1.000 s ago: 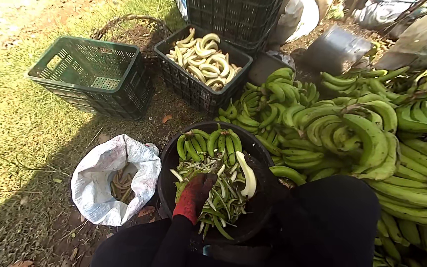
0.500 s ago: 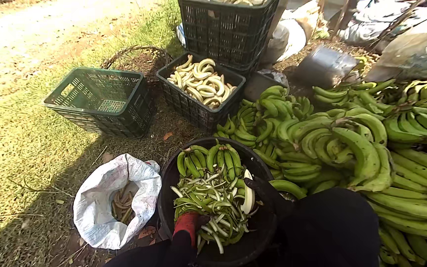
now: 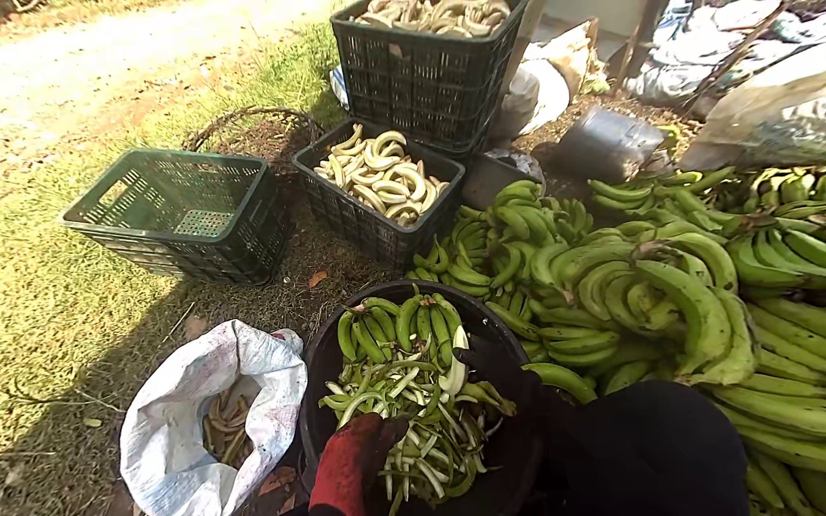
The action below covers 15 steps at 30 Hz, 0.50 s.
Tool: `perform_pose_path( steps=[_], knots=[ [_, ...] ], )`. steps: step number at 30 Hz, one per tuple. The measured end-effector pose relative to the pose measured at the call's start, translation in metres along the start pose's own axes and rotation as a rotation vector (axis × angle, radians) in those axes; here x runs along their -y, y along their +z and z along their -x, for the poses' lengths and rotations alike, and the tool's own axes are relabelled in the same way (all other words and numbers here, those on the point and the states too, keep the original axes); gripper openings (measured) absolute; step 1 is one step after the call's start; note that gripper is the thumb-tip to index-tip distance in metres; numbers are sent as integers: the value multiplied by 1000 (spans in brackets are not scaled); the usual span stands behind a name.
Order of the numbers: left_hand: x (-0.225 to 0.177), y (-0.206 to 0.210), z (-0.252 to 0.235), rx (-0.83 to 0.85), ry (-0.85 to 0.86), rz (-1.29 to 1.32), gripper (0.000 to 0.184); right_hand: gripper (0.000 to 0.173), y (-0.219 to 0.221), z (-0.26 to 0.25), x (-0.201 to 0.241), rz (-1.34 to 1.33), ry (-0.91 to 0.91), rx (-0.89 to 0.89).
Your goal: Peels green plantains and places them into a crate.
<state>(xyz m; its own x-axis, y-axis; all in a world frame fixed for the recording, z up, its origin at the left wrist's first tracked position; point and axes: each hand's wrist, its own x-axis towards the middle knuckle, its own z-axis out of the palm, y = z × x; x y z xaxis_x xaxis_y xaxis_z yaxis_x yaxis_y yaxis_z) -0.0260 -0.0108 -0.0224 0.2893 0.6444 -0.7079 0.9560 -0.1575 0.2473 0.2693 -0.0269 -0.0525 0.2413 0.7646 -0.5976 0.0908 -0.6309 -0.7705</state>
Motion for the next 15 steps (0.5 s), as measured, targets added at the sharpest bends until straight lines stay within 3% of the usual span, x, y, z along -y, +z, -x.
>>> perform_pose_path(
  steps=[5,8,11,15],
  knots=[
    [-1,-10,8,-91,28,105,62,46,-37,-36,161,-247,-283,-310],
    [-3,-12,3,-80,21,117,62,57,-49,-58,231,-376,-364,-341],
    [-3,-14,-1,-84,11,123,63,58,-50,-60,246,-430,-290,-240],
    [-2,-12,-2,-95,0,142,66,50,-55,-57,192,-340,-140,-121]
  ],
)
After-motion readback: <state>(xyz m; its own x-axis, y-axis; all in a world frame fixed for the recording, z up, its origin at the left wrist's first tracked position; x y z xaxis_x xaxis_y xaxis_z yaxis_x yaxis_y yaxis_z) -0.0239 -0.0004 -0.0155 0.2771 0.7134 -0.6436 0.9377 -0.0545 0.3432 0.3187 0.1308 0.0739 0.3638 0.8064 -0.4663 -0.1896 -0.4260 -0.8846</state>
